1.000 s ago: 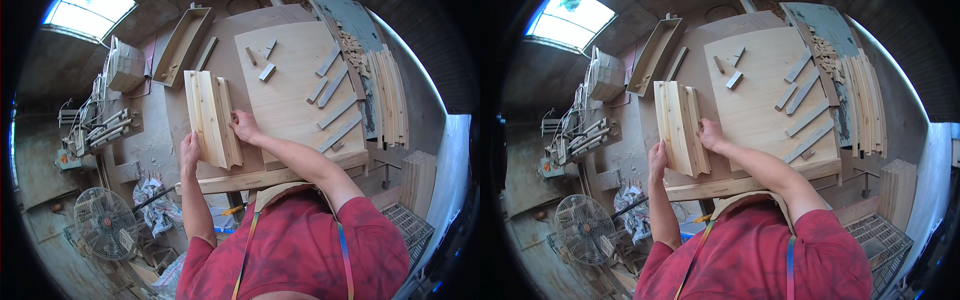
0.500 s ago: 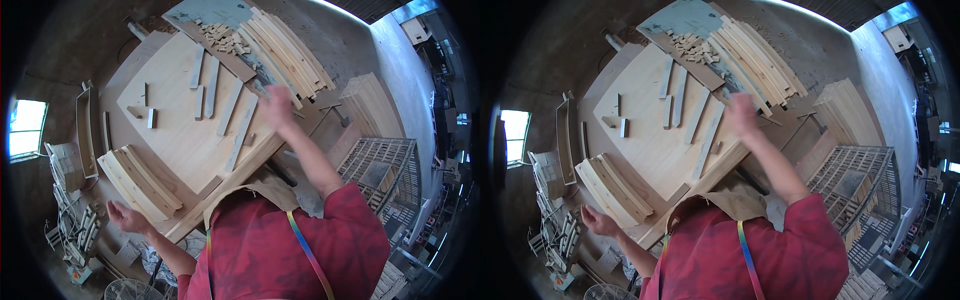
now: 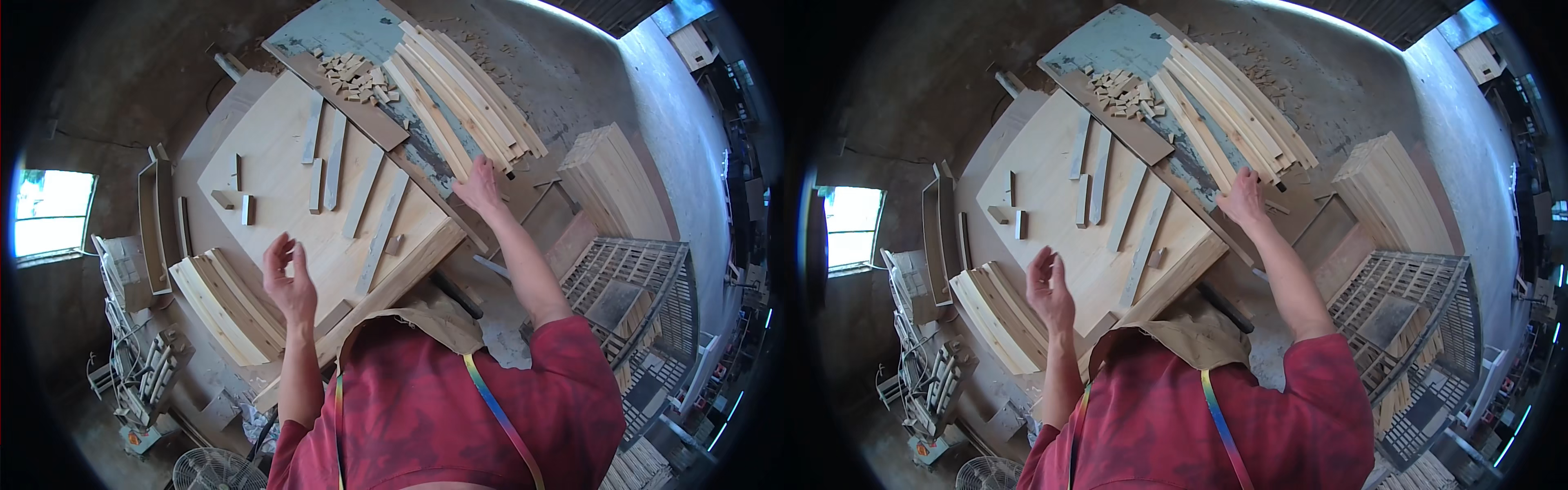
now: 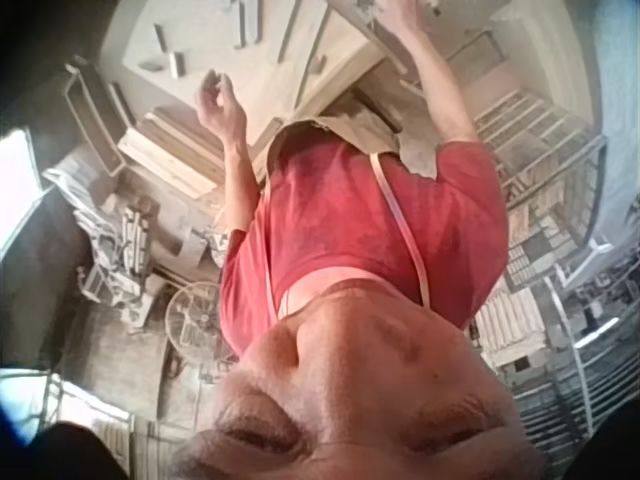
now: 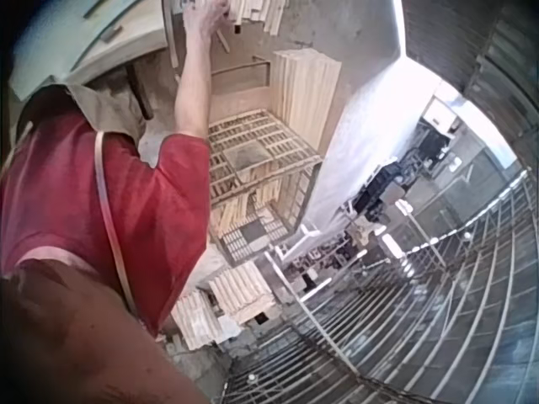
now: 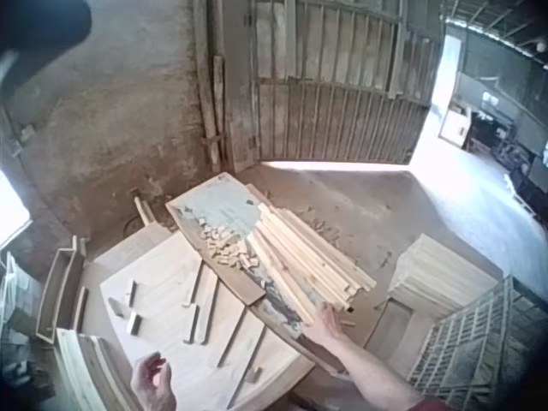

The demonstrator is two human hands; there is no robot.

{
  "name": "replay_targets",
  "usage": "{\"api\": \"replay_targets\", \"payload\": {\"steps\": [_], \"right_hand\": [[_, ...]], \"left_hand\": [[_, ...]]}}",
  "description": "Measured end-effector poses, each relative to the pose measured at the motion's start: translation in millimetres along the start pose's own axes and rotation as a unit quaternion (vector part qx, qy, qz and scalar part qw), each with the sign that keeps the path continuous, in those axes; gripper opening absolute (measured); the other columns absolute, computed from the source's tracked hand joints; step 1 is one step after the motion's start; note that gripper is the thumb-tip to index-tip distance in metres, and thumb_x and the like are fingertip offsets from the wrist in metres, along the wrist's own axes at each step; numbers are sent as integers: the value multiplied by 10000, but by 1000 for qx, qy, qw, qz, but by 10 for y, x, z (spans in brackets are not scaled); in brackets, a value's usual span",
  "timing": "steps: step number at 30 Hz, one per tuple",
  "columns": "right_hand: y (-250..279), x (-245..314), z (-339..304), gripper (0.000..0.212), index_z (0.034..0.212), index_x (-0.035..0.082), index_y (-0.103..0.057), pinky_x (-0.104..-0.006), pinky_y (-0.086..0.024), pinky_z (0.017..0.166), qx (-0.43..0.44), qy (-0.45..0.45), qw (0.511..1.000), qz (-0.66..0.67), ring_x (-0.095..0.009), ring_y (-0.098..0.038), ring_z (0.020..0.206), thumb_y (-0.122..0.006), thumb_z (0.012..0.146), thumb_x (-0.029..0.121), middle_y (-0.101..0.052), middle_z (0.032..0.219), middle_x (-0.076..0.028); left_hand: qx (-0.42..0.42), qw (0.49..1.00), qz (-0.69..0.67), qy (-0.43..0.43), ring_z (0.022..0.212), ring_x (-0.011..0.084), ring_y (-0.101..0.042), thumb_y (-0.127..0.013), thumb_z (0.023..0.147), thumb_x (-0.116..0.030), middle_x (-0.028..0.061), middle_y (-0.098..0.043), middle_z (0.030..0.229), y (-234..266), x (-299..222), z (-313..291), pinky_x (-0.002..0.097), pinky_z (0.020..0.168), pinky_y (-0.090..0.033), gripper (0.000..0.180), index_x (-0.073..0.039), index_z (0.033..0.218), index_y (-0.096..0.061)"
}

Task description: The person is sorting and arranging multiple wooden slats on a workbench in a workshop.

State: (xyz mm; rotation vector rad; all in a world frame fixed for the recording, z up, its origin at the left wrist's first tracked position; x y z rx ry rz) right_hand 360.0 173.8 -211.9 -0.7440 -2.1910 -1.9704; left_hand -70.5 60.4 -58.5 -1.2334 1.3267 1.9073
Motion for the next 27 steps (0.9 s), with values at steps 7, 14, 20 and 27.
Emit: {"api": "replay_targets", "payload": {"steps": [7,14,20,27], "right_hand": [[249,82,-298,443,1182,-46,-580,-429,-564,858,93,34,973,210,-334,-713,926,-716,819,168,-719,1028,-229],[903,799,-1496,297,1141,-3,-587,-410,-556,736,95,128,953,259,-353,-728,858,-704,920,157,-723,928,-207],[912,975,-1766,297,1069,-9,-610,-357,-528,678,132,157,943,261,-201,-658,724,-761,940,211,-688,821,-116],[370,570,-1331,201,929,15,-692,-247,-405,509,284,39,863,417,-55,-549,618,-752,975,201,-673,792,10]], "left_hand": [[227,962,-126,84,982,154,-705,-686,1012,-117,115,-730,1087,-1139,-4,-92,299,874,-573,330,38,1298,-633],[259,889,-335,177,986,192,-720,-687,1030,-241,141,-732,1066,-1949,-550,55,323,894,-592,450,75,1334,-585],[304,805,-472,192,1089,247,-714,-658,1047,-267,162,-712,1166,-1447,-638,158,392,981,-581,416,34,1320,-568],[207,766,-553,254,1276,315,-631,-611,1069,-228,204,-641,1338,-863,57,-270,471,1079,-530,318,1,1287,-575]]}}
Point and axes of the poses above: each hand's wrist, its own z-axis towards the middle knuckle, its own y-axis out of the back of the hand, x = y × z, the point moved 8 cm from there along z, towards the middle knuckle
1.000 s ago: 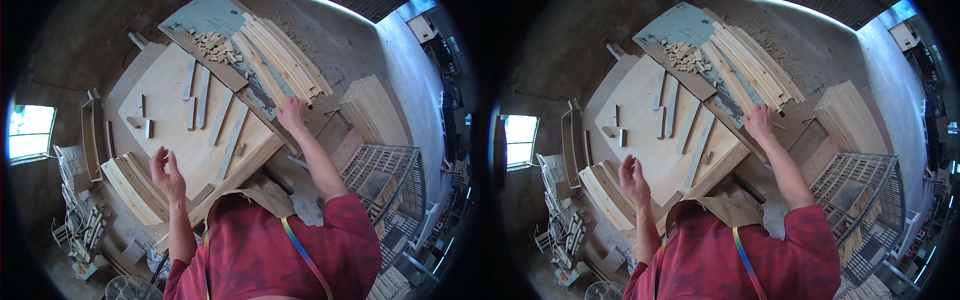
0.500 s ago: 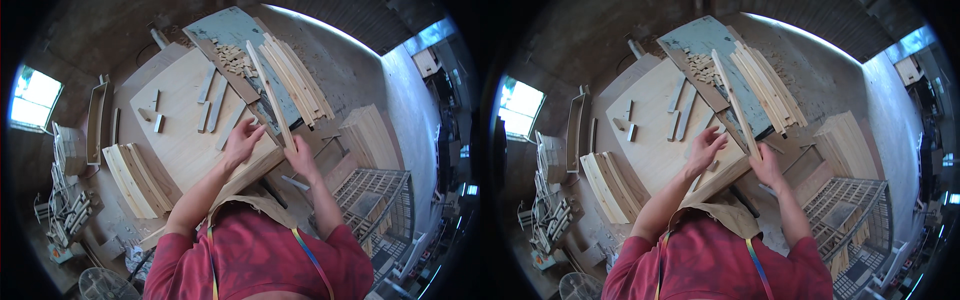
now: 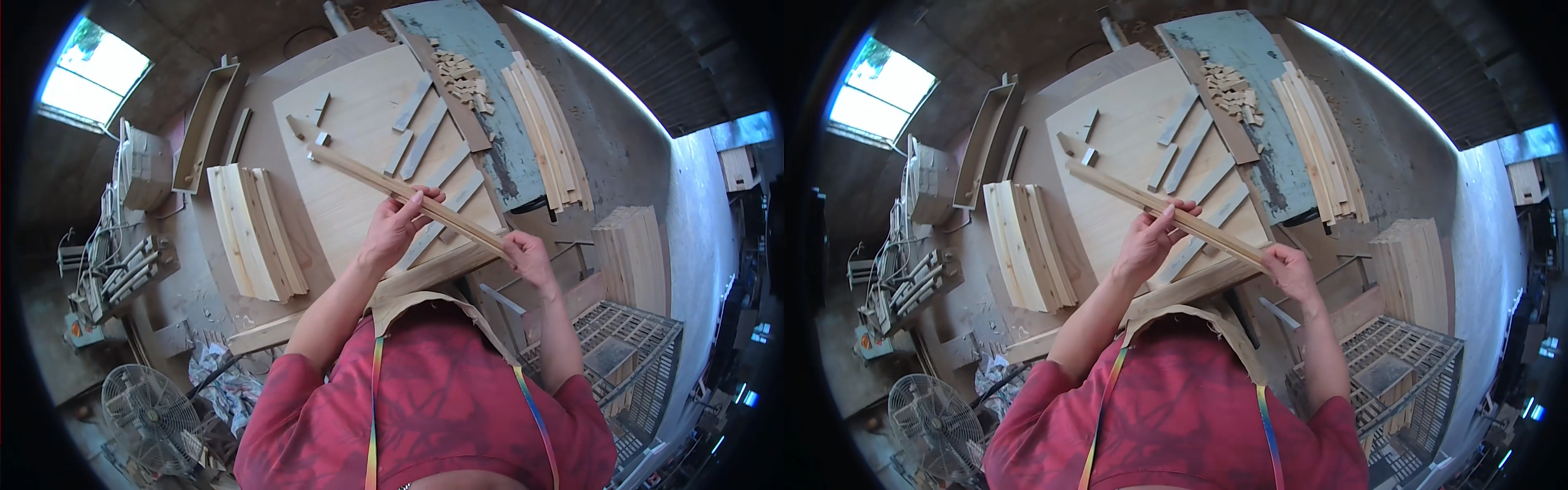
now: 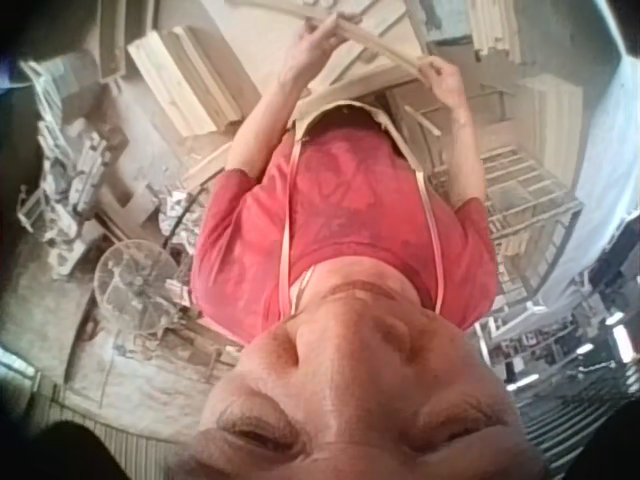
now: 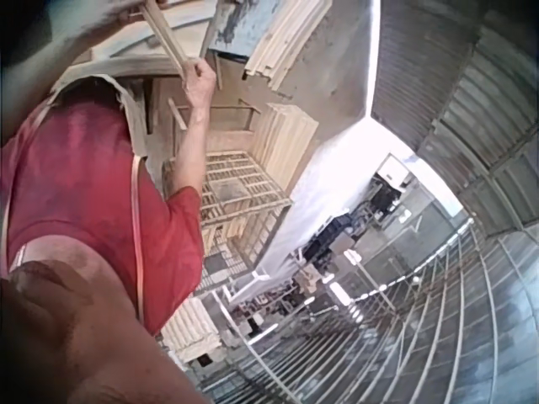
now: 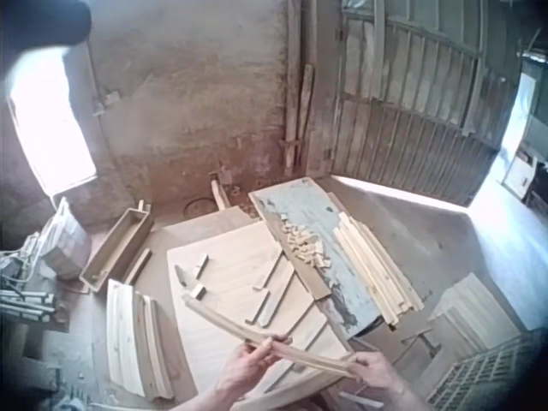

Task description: The person is sorting and arranging multiple wooden slats on a workbench in a workshop.

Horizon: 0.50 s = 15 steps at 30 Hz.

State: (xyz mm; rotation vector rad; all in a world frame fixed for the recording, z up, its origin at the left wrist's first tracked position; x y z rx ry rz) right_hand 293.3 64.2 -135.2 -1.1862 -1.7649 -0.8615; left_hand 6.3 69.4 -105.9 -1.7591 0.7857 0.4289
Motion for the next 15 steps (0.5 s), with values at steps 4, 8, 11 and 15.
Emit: {"api": "replay_targets", "payload": {"steps": [4,8,11,15], "right_hand": [[-56,-23,176,133,912,44,-724,-200,-342,463,-6,-35,992,124,-14,-511,585,-747,974,160,-659,766,32],[-54,-5,386,96,903,61,-738,-187,-317,451,-10,-16,984,179,-4,-493,565,-752,962,135,-645,737,44],[70,72,411,104,881,73,-733,-188,-305,446,-28,4,984,175,-5,-483,554,-760,955,140,-630,721,52],[227,79,555,169,826,96,-706,-194,-283,437,-55,11,986,159,-8,-464,540,-769,954,186,-594,694,61]], "left_hand": [[15,999,-15,-24,1311,336,-603,-618,1063,-243,214,-629,1356,110,13,-182,476,1119,-499,382,11,1339,-545],[0,999,-5,-50,1328,369,-582,-575,1075,-377,223,-625,1350,102,-316,-348,510,1144,-468,525,24,1404,-493],[-111,984,-59,-130,1345,409,-551,-458,1062,-588,242,-597,1363,545,-745,-376,577,1167,-426,727,26,1452,-435],[-212,957,-100,-169,1269,400,-595,-497,1051,-596,229,-569,1362,1015,-1054,-533,556,1127,-474,726,15,1435,-423]]}}
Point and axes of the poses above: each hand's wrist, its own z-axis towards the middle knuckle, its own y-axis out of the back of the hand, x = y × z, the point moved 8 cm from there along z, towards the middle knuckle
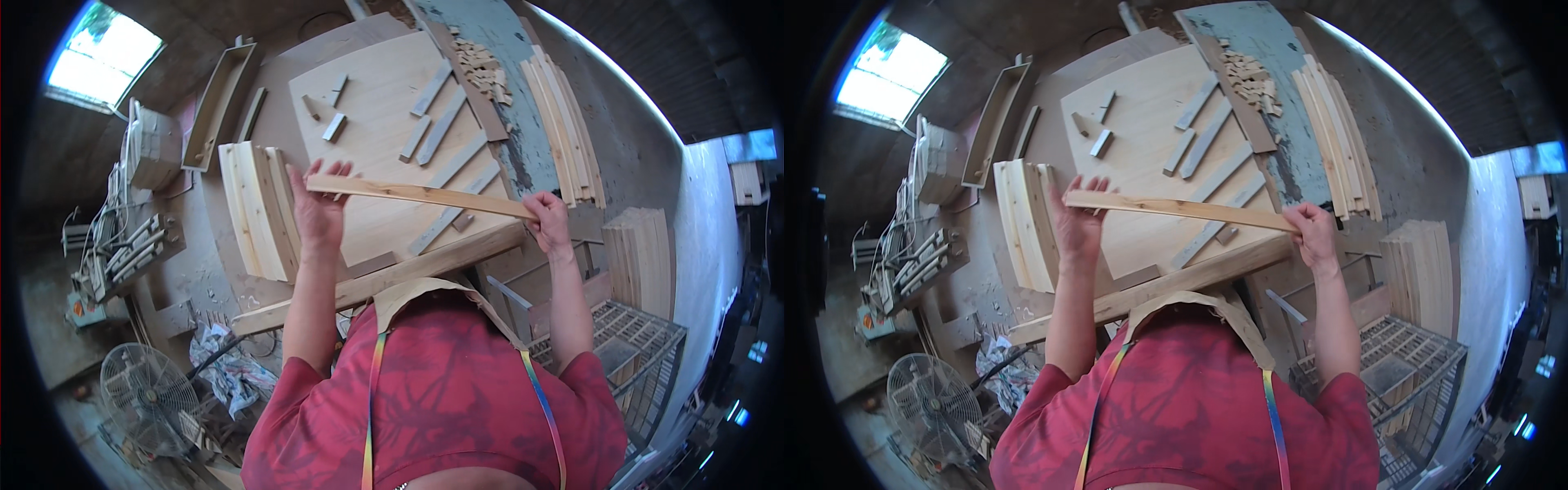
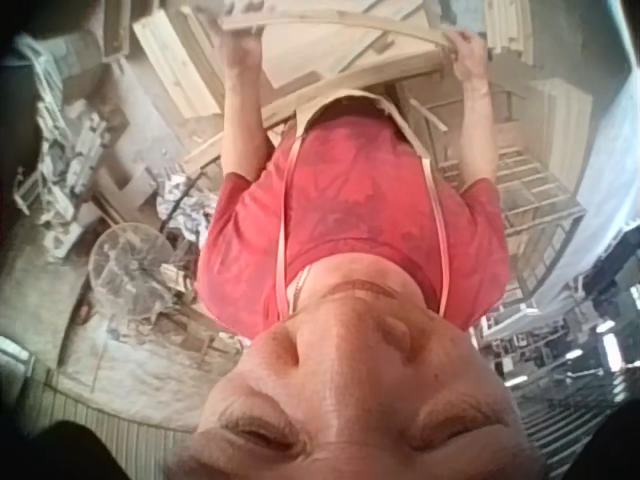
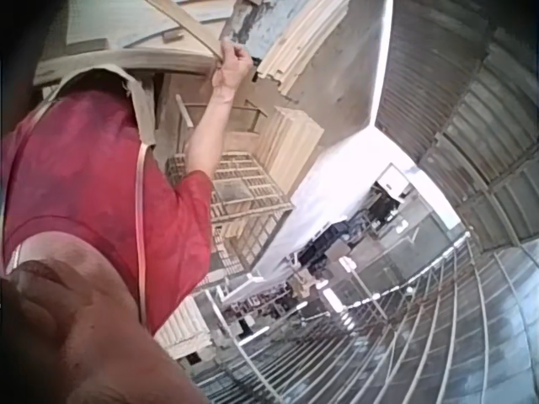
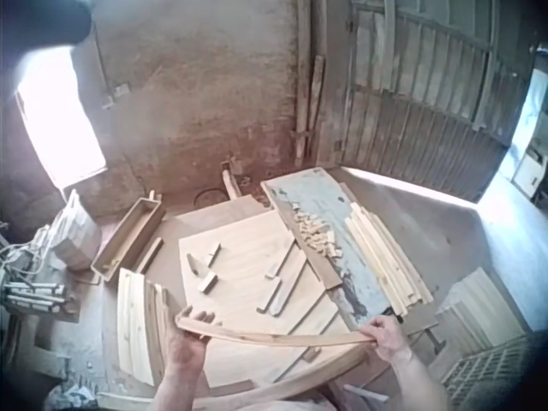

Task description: The person is sorting and arranging multiple wooden slats on a workbench in a workshop.

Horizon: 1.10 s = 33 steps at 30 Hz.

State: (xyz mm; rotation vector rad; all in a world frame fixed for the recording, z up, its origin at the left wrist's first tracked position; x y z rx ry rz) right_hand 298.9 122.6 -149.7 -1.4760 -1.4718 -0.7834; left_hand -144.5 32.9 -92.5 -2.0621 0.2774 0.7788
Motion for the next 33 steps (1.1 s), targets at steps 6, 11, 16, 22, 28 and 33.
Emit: {"api": "replay_targets", "payload": {"steps": [6,11,16,22,28,33], "right_hand": [[-119,187,110,313,740,118,-642,-197,-265,431,-29,-19,999,-29,-14,-427,519,-737,987,285,-510,640,71],[78,139,363,315,762,109,-649,-209,-265,413,20,-60,993,-102,-24,-419,502,-720,1001,301,-515,647,62],[35,234,665,217,919,78,-672,-221,-356,471,61,-37,997,-28,-47,-495,575,-698,1018,269,-584,741,30],[-282,429,916,229,1215,18,-661,-247,-549,696,77,57,992,77,-100,-641,826,-675,1023,144,-683,991,-39],[-368,283,1410,343,1314,-16,-622,-277,-594,777,46,76,995,41,-140,-693,913,-699,988,61,-712,1092,-76],[-517,170,1985,337,1267,-21,-653,-275,-603,793,18,74,997,1,-149,-714,914,-744,951,50,-734,1093,-86]], "left_hand": [[-102,963,227,-104,783,234,-737,-733,993,-346,116,-710,892,656,76,38,366,782,-640,392,18,1117,-656],[-33,919,392,-12,651,149,-681,-737,993,-262,35,-657,744,662,123,-77,285,652,-599,284,18,986,-692],[25,879,466,95,622,75,-590,-730,996,-233,-6,-619,738,676,238,-222,234,550,-472,251,14,1025,-693],[-27,895,444,25,601,44,-509,-730,999,-253,-22,-610,740,917,313,-277,211,531,-392,275,14,1058,-703],[-60,869,490,-34,646,94,-557,-736,987,-269,2,-637,746,920,383,-260,261,600,-461,276,1,1041,-727],[-52,750,642,-151,728,240,-645,-745,957,-275,87,-697,797,699,303,-147,365,718,-526,254,-28,1011,-754]]}}
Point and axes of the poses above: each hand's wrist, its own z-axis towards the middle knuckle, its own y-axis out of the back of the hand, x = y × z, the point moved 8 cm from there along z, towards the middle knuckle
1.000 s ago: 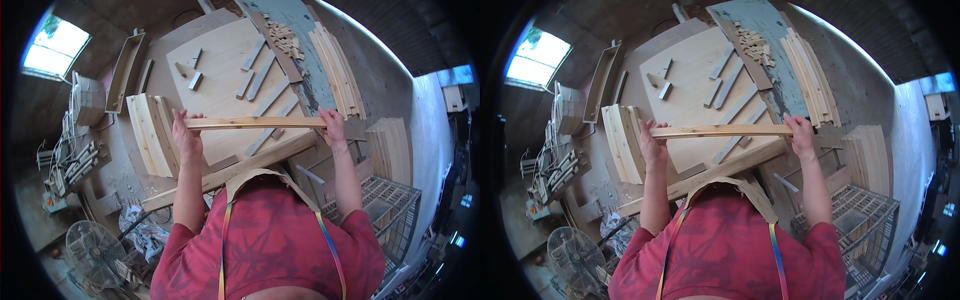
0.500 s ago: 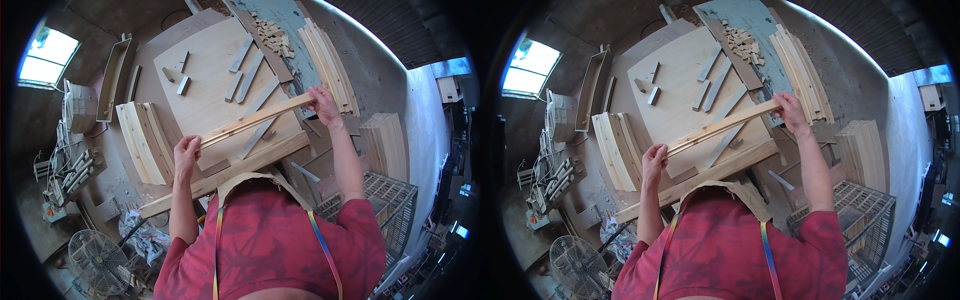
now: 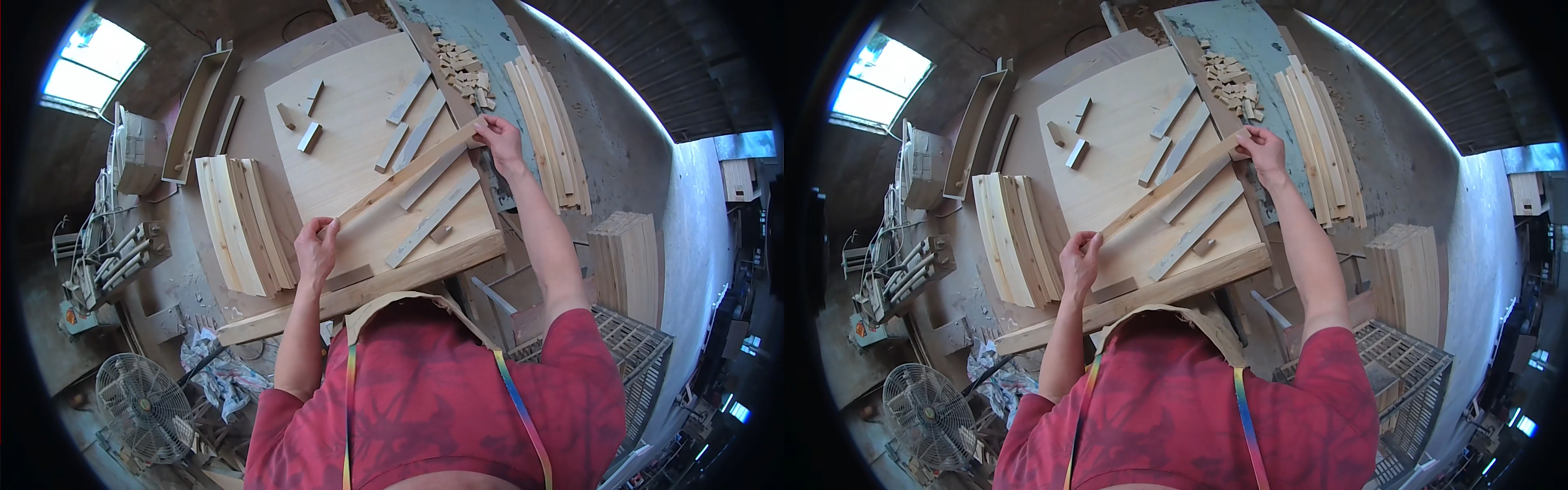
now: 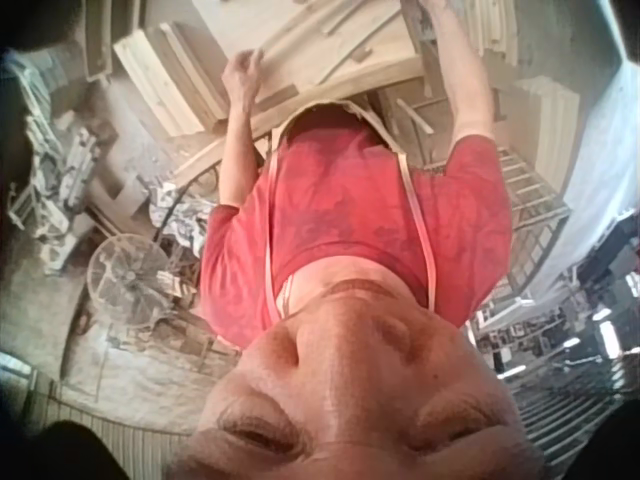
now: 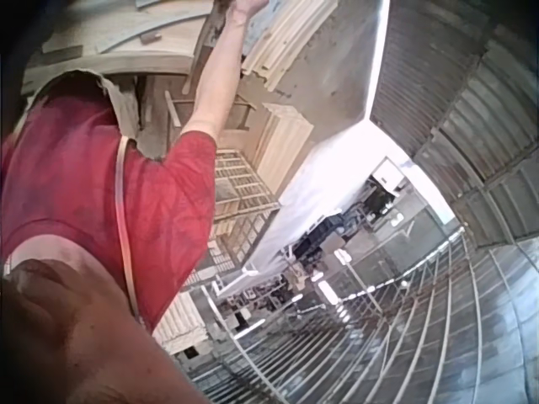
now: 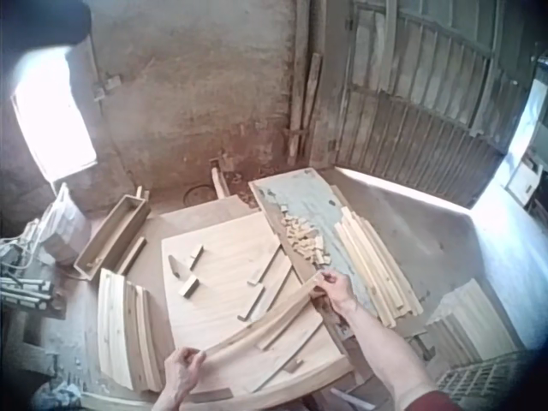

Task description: The person is sorting and arranging multiple wooden slats on a workbench in a workshop.

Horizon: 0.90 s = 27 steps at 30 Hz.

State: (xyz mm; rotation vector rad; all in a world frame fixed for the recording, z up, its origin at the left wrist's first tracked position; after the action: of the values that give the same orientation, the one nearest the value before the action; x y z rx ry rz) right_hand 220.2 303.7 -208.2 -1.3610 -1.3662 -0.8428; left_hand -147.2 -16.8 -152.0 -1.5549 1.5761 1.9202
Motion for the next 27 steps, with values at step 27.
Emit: {"api": "replay_targets", "payload": {"steps": [27], "right_hand": [[-156,-79,136,413,1119,26,-750,-363,-567,810,-18,137,898,-417,-265,-727,852,-816,839,322,-765,941,-129]], "left_hand": [[54,927,165,-331,1075,365,-579,-814,800,-182,159,-599,1233,-1401,-1180,-26,473,914,-504,559,-79,1315,-625]]}}
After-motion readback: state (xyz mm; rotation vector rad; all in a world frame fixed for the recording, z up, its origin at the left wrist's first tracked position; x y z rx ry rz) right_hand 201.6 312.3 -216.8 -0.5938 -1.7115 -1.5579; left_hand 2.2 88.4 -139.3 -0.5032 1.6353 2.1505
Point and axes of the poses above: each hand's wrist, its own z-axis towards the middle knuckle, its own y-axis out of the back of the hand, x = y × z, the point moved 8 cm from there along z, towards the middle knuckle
